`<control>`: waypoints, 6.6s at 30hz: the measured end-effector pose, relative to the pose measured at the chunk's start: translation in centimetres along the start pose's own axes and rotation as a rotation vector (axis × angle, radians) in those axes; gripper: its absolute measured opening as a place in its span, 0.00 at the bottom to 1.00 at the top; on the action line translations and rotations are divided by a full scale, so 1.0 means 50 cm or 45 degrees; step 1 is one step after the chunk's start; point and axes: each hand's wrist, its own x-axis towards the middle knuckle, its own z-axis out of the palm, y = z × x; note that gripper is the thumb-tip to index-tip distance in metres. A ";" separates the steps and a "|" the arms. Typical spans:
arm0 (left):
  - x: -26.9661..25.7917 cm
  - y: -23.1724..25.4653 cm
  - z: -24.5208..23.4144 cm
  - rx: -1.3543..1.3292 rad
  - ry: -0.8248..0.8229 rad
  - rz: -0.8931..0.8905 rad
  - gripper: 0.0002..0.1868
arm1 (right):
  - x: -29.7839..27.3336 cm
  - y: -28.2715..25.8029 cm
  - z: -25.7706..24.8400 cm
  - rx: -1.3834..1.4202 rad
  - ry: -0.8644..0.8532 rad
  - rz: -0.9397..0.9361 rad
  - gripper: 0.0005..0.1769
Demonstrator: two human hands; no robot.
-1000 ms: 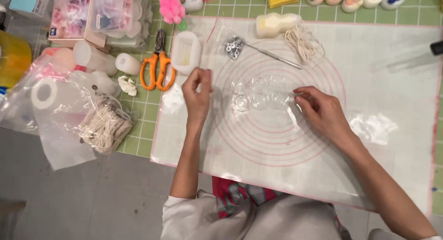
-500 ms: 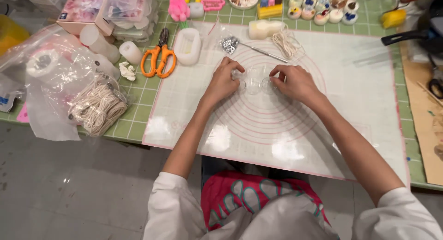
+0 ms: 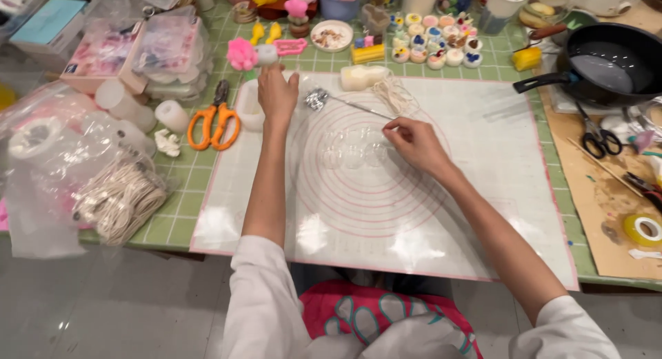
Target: Preparing candle wicks by threading them through metal sustainers and cutting them to size for candle production.
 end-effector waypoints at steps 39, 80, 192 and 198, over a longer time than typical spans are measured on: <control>-0.228 0.404 -0.009 -1.459 -1.111 -0.305 0.05 | -0.042 0.027 -0.106 0.994 -0.039 0.152 0.08; -0.229 0.394 -0.011 -1.390 -1.232 -0.388 0.12 | -0.057 0.008 -0.101 0.859 -0.114 -0.020 0.15; -0.200 0.365 -0.016 -0.856 -1.228 -0.064 0.17 | -0.042 0.078 -0.057 1.342 0.047 0.456 0.27; -0.231 0.364 0.020 -0.663 -0.978 0.237 0.09 | -0.033 0.076 -0.074 1.207 0.058 0.450 0.27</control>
